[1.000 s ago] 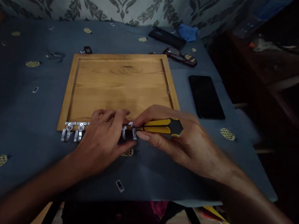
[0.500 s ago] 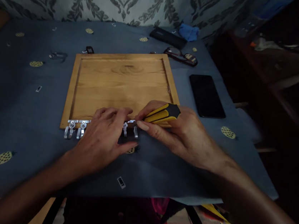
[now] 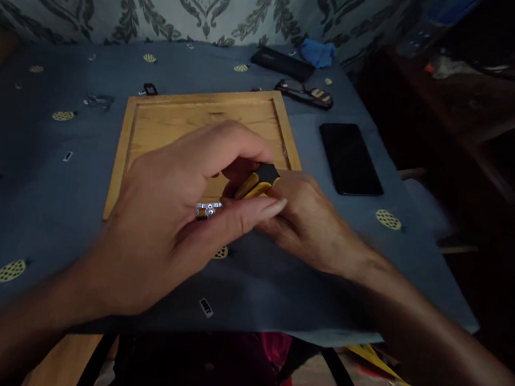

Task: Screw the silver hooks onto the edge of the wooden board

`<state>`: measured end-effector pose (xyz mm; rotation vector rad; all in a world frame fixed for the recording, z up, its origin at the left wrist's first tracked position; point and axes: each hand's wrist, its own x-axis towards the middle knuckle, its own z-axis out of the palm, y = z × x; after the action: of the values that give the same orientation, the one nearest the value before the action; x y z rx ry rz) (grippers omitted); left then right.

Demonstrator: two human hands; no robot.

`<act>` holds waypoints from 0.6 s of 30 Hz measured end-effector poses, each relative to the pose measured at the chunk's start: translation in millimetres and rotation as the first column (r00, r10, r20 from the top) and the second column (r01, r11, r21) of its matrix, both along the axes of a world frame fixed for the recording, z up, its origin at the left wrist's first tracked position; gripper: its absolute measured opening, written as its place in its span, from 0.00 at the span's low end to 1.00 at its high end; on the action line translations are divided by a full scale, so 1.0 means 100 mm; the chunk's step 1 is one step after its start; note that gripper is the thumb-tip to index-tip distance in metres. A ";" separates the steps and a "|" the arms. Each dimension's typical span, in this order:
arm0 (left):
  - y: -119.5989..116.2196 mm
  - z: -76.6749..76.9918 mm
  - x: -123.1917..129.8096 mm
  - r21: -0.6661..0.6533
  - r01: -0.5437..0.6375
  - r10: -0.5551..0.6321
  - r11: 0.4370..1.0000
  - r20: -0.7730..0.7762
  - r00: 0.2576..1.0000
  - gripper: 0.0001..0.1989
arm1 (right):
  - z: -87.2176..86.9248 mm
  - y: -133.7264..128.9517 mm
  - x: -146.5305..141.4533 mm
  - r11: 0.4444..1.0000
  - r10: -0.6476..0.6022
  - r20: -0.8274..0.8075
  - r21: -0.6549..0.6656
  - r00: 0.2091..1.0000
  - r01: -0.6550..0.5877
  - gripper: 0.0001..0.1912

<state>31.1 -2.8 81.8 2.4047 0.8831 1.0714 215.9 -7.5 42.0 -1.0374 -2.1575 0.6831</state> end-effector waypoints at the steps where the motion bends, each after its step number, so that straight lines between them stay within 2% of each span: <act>1: 0.03 -0.01 0.03 0.032 0.010 -0.010 0.999 0.009 1.000 0.04 | 0.00 0.00 0.00 1.000 -0.001 -0.008 0.003 1.000 0.001 0.23; 5: 0.10 -0.03 0.07 0.044 0.064 -0.066 0.997 0.049 0.997 0.03 | -0.06 0.01 0.05 0.997 0.057 -0.059 -0.038 0.997 -0.060 0.20; 8: 0.06 -0.03 0.05 0.006 0.008 -0.008 1.000 0.006 1.000 0.03 | -0.24 -0.01 0.14 0.997 0.064 0.018 -0.050 0.998 -0.063 0.21; 12: 0.01 -0.03 0.03 0.003 -0.086 0.086 0.996 0.003 0.996 0.03 | -0.50 -0.07 0.20 0.999 -0.001 0.171 0.043 0.985 -0.007 0.29; 18: -0.01 -0.03 0.02 -0.142 -0.132 0.133 0.981 0.002 0.991 0.06 | -0.67 -0.11 0.14 0.992 -0.063 0.155 0.117 0.986 0.045 0.29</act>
<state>33.6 -3.6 78.5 2.2480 1.0906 1.0308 230.3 -18.6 -24.5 -1.1179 -2.2661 0.4605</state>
